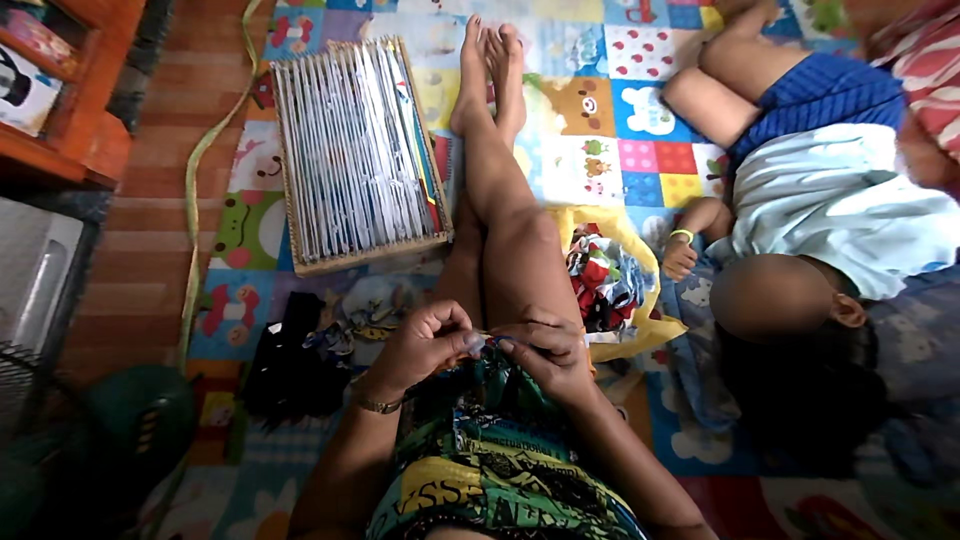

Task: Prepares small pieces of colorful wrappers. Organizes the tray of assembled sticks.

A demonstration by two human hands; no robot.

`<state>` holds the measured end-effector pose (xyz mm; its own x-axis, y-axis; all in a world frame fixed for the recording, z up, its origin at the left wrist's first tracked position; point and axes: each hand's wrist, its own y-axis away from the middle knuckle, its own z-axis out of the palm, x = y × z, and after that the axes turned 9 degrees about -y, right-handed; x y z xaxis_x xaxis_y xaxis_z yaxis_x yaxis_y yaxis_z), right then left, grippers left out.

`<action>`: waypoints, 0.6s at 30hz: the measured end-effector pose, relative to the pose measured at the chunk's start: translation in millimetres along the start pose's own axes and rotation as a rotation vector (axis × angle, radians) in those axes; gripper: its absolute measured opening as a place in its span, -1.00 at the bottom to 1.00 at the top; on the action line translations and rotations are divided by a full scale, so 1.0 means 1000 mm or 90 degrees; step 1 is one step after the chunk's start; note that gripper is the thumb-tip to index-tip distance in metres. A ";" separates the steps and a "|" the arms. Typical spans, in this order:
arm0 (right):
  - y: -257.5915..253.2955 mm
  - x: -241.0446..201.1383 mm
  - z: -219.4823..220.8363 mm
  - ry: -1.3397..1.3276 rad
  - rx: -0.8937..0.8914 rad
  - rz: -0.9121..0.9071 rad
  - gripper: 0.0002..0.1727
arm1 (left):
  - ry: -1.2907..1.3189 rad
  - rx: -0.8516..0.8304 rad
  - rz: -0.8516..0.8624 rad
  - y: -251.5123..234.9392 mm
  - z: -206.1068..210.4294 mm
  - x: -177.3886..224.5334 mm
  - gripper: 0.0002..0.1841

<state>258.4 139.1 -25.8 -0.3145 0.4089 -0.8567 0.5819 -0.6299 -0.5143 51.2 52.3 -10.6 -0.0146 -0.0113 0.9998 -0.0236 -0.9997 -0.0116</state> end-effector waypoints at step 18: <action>-0.001 0.001 0.006 0.070 0.037 0.054 -0.81 | -0.295 -0.072 -0.034 0.000 -0.001 0.008 -0.77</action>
<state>253.4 136.2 -26.6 -0.1804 0.4200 -0.8894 0.5578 -0.7011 -0.4442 49.8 52.1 -2.9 0.4366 0.0047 0.8996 -0.1206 -0.9907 0.0637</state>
